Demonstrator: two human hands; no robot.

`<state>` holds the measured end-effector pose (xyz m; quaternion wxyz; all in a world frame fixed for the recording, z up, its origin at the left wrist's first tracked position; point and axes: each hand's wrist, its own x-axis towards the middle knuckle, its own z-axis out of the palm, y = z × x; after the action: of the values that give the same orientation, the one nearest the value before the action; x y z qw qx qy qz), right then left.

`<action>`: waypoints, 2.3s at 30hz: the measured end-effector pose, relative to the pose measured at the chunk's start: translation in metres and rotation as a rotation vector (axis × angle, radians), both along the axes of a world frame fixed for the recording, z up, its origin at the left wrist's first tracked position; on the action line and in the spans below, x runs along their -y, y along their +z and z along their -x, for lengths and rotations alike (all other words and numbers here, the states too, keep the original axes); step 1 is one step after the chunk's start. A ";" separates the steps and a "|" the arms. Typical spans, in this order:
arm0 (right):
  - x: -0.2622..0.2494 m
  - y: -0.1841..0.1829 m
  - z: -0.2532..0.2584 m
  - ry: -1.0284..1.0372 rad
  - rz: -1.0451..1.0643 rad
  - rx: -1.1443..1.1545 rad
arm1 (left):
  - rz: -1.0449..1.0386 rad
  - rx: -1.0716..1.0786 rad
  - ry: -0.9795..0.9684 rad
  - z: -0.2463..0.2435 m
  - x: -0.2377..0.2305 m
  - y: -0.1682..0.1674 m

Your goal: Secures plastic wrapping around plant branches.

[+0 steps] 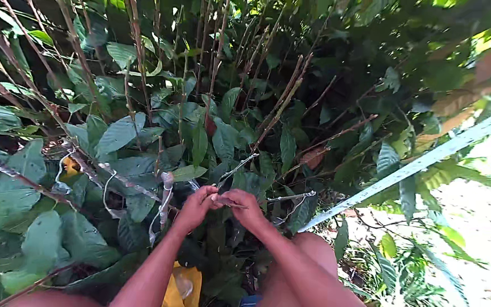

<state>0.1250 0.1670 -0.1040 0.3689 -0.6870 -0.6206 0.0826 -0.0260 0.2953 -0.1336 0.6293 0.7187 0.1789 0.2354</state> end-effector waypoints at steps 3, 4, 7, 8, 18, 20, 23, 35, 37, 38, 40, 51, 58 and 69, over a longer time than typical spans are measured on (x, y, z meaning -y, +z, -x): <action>0.001 0.007 -0.005 0.043 0.072 0.031 | -0.081 0.006 0.002 -0.001 -0.004 -0.004; 0.001 0.007 -0.005 0.046 0.077 0.031 | -0.164 0.002 0.033 -0.001 -0.003 -0.007; 0.000 0.011 0.001 -0.057 0.211 -0.125 | -0.452 0.023 0.105 -0.005 0.003 -0.013; 0.000 0.014 0.003 -0.119 0.298 -0.243 | -0.523 0.036 0.103 -0.006 0.006 -0.012; 0.078 0.061 0.085 0.088 0.512 -0.033 | -0.473 -0.226 -0.126 -0.012 0.014 0.017; 0.059 0.091 0.067 0.130 0.639 -0.273 | -0.511 -0.248 -0.207 -0.014 0.023 0.014; 0.028 0.118 0.007 0.082 0.601 -0.404 | -0.471 -0.356 -0.206 -0.005 0.030 0.016; 0.067 0.056 0.056 0.063 0.637 0.476 | -0.266 -0.309 -0.032 0.006 0.007 0.027; 0.069 0.076 0.075 0.177 0.538 0.174 | -0.394 -0.408 -0.103 0.002 0.015 0.029; 0.062 0.090 0.063 0.174 0.497 -0.052 | -0.488 -0.424 -0.154 0.001 0.020 0.027; 0.047 0.102 0.003 0.101 0.473 -0.253 | -0.611 -0.379 -0.229 0.003 0.025 0.018; 0.045 0.090 -0.021 0.110 0.589 0.106 | -0.467 -0.270 -0.169 0.010 0.027 0.024; 0.039 0.101 0.018 0.228 0.536 -0.051 | -0.487 -0.311 -0.163 0.010 0.031 0.031; 0.026 0.089 -0.029 0.178 0.691 -0.059 | -0.659 -0.292 -0.085 0.019 0.035 0.041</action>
<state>0.1538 0.1414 -0.0145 0.1241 -0.7117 -0.6025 0.3393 -0.0449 0.2608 -0.0926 0.3410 0.9158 0.1512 0.1490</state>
